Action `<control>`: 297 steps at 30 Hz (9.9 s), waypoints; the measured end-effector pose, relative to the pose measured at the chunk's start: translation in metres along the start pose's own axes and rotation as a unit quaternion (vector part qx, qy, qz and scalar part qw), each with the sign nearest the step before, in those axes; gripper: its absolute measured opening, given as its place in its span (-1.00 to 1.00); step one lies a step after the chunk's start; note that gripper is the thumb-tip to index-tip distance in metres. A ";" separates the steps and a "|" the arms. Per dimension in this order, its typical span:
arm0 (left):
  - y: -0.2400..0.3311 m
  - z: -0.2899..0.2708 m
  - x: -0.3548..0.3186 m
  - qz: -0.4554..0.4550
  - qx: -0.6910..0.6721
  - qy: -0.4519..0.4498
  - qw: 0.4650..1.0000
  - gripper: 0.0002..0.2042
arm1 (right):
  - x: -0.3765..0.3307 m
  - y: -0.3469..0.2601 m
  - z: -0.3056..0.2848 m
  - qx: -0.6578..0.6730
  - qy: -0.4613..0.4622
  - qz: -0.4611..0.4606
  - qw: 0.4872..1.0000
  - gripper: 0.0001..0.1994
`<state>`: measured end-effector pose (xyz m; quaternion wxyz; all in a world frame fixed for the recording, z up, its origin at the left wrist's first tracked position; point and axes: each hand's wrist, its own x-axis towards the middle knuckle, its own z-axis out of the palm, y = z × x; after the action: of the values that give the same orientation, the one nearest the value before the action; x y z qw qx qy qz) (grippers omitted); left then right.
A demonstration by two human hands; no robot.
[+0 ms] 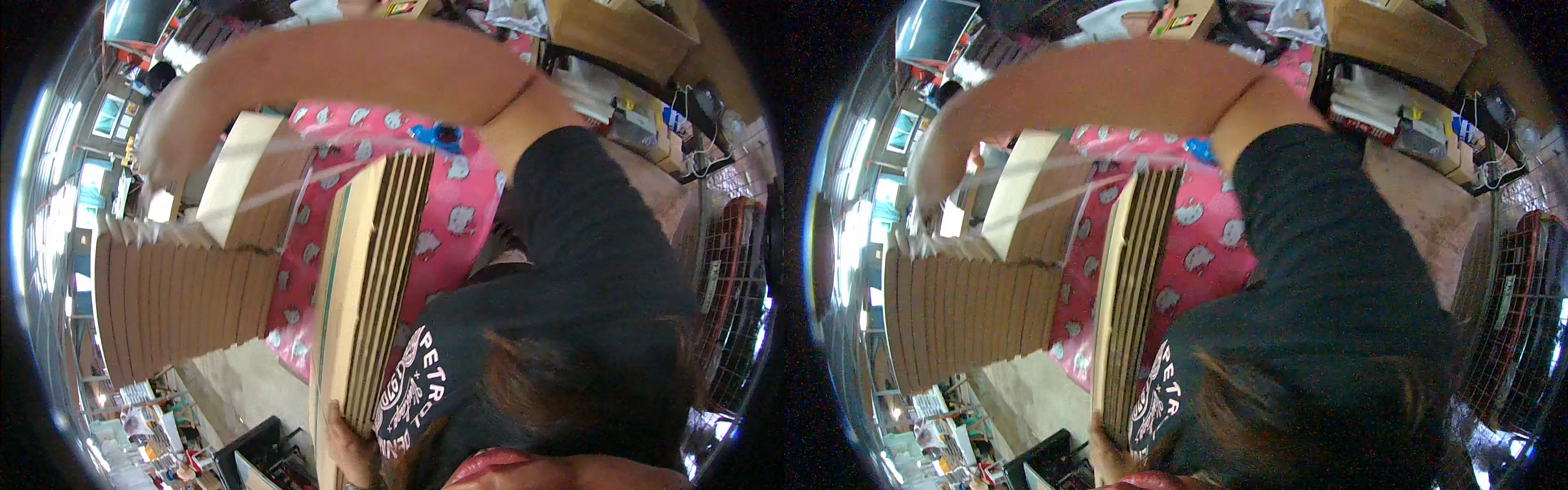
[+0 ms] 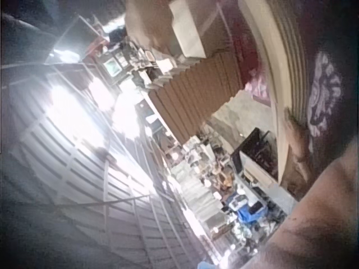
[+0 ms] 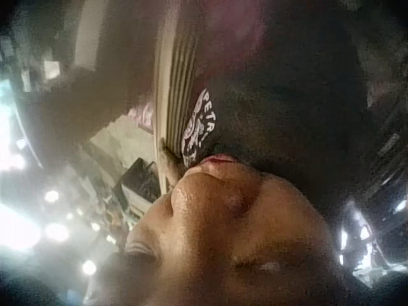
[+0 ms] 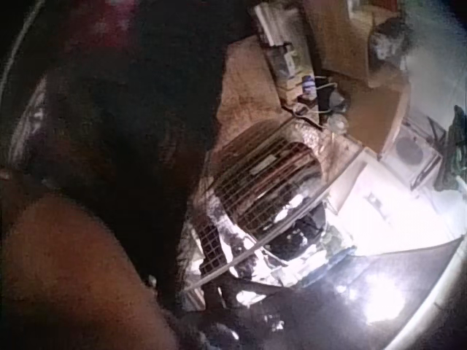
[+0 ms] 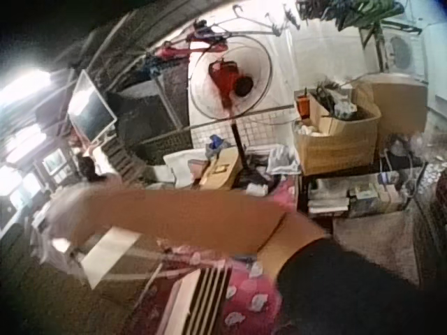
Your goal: The person picks up a wooden pallet, folds a cardboard box, and marks it with a marker. They then tape the box shut after placing a stack of boards inside.
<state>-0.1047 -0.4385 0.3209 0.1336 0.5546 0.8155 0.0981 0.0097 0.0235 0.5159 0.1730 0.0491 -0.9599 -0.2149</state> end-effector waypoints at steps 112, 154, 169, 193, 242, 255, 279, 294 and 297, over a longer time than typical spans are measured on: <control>0.183 0.393 0.194 -0.487 -0.082 0.045 0.869 -0.26 | -0.408 -0.035 0.375 0.614 -0.153 0.316 0.707 -0.74; 0.111 0.326 0.470 0.083 0.113 -0.094 0.986 -0.43 | -0.118 0.088 0.674 0.403 0.087 0.514 0.752 -0.63; 0.065 0.335 0.409 0.024 0.145 -0.058 0.987 -0.49 | -0.073 0.123 0.707 0.412 -0.189 0.489 0.746 -0.53; 0.080 0.337 0.467 0.079 0.090 -0.037 0.992 -0.61 | -0.208 -0.088 0.494 0.813 0.128 0.565 -0.065 -0.68; -0.022 0.308 0.353 -0.128 0.025 0.070 0.989 -0.48 | -0.047 -0.165 0.513 0.254 -0.164 0.247 0.921 -0.74; -0.045 0.336 0.342 -0.106 -0.172 0.340 0.919 -0.50 | 0.020 -0.224 0.466 0.364 -0.060 0.258 0.893 -0.75; -0.029 0.331 0.362 -0.199 0.073 0.144 0.967 -0.51 | -0.549 0.145 0.525 0.075 -0.253 0.695 0.669 -0.66; -0.032 0.331 0.361 -0.187 0.070 0.169 0.965 -0.52 | -0.203 0.053 0.626 0.355 -0.107 0.558 0.742 -0.52; -0.034 0.327 0.364 -0.191 0.073 0.169 0.964 -0.54 | -0.158 0.047 0.657 0.315 -0.150 0.548 0.760 -0.54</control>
<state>-0.1545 -0.1082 -0.0379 -0.0314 0.3723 0.9218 0.1031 -0.0761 0.3527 -0.0701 0.0894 -0.4663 -0.8504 0.2266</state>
